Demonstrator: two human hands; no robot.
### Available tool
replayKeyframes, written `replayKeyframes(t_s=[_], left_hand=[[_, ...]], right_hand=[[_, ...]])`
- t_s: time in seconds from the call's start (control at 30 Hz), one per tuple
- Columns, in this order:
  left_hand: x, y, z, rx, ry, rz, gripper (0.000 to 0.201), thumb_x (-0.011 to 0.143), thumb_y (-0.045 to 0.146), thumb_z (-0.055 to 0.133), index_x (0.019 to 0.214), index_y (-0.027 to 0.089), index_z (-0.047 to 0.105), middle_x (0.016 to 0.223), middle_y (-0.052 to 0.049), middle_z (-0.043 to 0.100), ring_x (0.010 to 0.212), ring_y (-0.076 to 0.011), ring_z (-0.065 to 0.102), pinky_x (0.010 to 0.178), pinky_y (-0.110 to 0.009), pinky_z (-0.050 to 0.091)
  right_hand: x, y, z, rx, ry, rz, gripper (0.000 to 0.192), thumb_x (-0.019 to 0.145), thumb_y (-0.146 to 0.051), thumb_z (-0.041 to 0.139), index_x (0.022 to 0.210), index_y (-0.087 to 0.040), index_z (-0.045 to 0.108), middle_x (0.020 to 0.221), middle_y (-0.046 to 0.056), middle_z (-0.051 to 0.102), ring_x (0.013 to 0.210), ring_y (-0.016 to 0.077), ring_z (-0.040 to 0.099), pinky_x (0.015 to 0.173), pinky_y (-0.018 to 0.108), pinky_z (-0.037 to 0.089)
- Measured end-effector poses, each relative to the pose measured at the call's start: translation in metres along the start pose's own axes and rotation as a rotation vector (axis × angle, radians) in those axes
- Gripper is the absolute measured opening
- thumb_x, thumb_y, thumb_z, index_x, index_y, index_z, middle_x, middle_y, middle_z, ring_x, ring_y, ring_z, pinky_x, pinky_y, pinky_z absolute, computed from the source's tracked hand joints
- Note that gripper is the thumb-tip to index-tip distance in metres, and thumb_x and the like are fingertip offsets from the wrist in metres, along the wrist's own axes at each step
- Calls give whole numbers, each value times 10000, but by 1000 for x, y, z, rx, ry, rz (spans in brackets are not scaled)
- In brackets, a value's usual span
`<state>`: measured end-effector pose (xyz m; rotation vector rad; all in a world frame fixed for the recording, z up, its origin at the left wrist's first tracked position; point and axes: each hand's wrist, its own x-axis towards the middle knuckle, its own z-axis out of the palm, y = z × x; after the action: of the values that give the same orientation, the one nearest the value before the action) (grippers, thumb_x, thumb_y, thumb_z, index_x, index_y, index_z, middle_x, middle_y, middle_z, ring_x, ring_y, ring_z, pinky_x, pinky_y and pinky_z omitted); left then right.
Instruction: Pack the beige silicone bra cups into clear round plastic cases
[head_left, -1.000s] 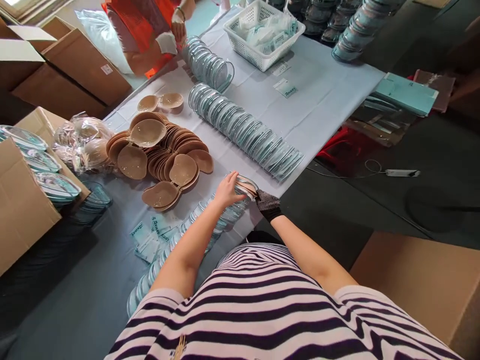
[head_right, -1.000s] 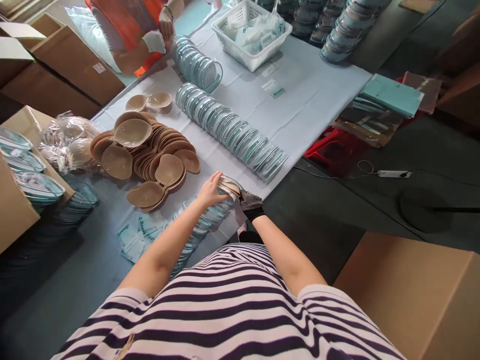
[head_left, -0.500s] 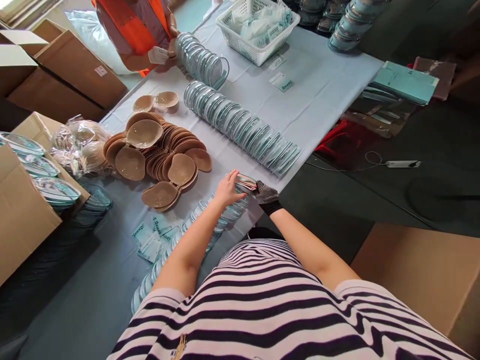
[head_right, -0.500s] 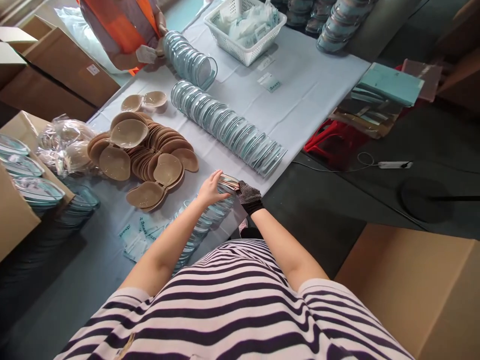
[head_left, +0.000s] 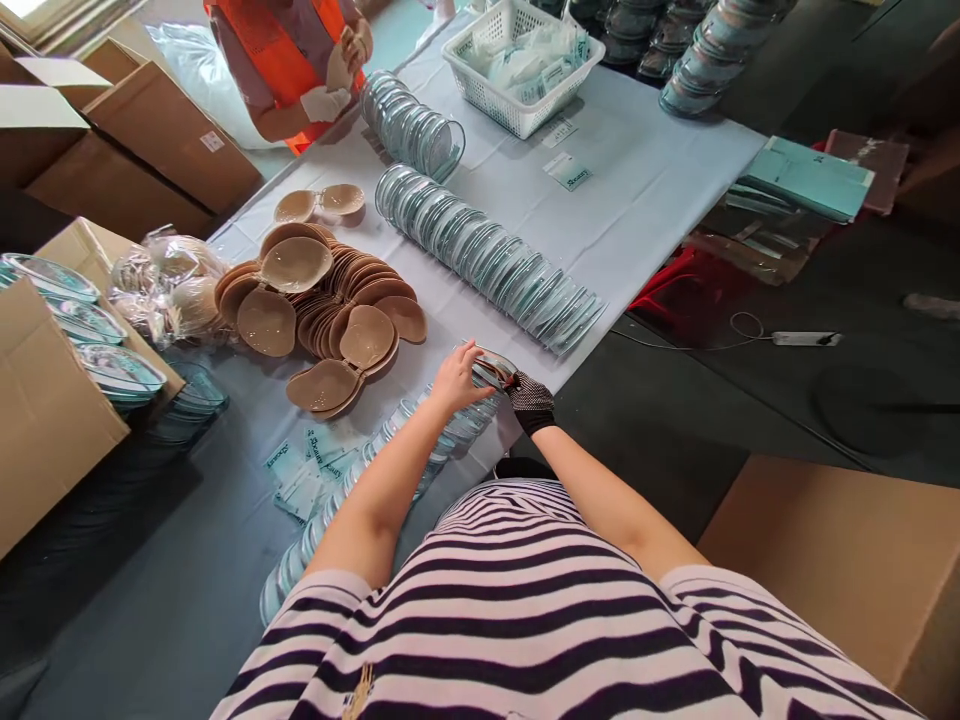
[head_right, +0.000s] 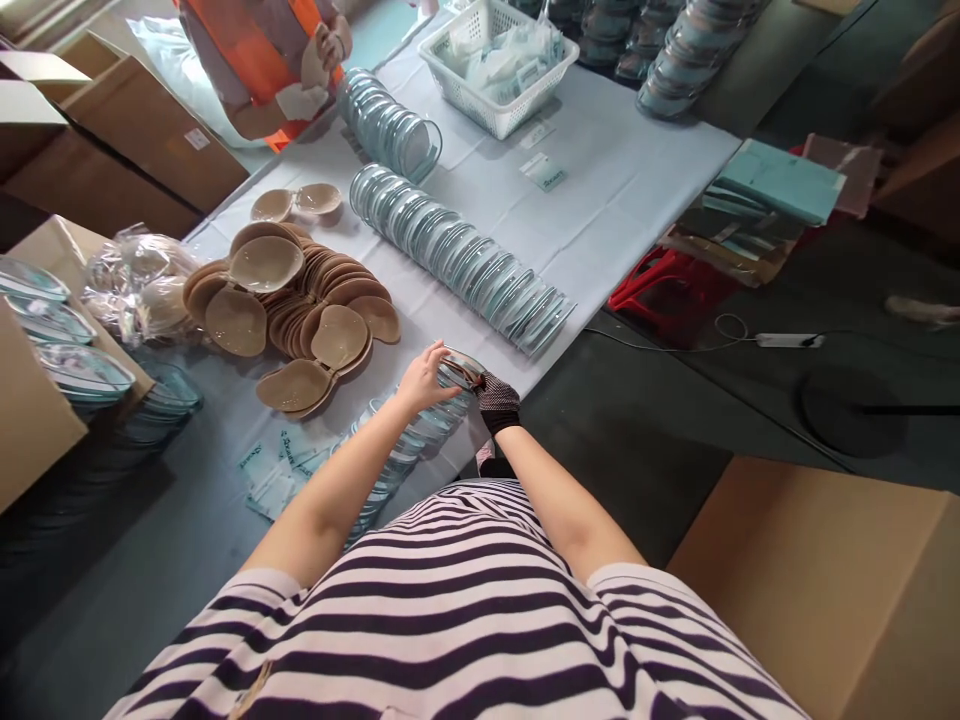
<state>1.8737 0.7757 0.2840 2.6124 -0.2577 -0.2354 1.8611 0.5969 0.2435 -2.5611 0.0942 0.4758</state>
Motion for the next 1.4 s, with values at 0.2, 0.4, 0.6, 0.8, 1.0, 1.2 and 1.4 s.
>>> replayKeyframes(t_s=[0.2,0.4,0.6,0.8,1.0,1.2,1.4], left_hand=[[-1,0,-1,73,-28,43,523,708,396,805,1146,209,589,1555,-190,362,1371,-328,459,1082,-481,420],[6,4,1,82,-16,5,438,705,440,809,1033,207,636,1549,-166,381,1357,-331,465,1095,-489,412],[-9,18,-2,-28,61,35,627,800,433,727,1349,221,511,1536,-159,413,1406,-305,407,1166,-577,273],[-112,-22,-34,-256,253,-151,438,930,346,562,1359,269,517,1413,-63,577,1322,-203,523,1191,-460,283],[-267,-111,-63,-305,537,-713,273,911,250,548,1158,210,659,1205,-61,701,1148,-205,641,1022,-360,487],[-340,-174,-58,-351,550,-825,261,890,268,544,1117,236,670,1192,-44,711,1129,-218,656,992,-367,515],[-334,-197,-53,-479,474,-759,279,895,311,514,1112,246,678,1175,-42,715,1059,-227,679,881,-356,563]], right_hand=[[14,0,-4,139,-247,-25,240,926,-226,490,1029,-210,707,928,52,754,727,159,692,675,233,487],[7,12,-31,116,-227,-245,248,914,-270,507,1088,-213,674,997,51,733,871,176,690,796,281,531],[19,10,-24,-132,174,-510,653,898,-477,471,1426,-93,436,1397,237,521,1289,333,492,1042,476,433],[30,-14,-14,-115,211,-650,706,909,-525,386,1434,-57,438,1371,280,526,1284,377,491,1054,523,406],[32,-158,26,-303,54,-1086,473,915,-367,434,1286,-118,590,1344,182,575,1265,308,482,1071,459,371],[86,-302,84,-730,-60,-1100,518,806,-292,610,1310,-173,605,1379,181,545,1245,364,438,1058,515,268],[101,-320,110,-891,-172,-1135,375,908,-240,495,1218,-90,644,1282,230,600,1160,331,497,1006,445,315]])
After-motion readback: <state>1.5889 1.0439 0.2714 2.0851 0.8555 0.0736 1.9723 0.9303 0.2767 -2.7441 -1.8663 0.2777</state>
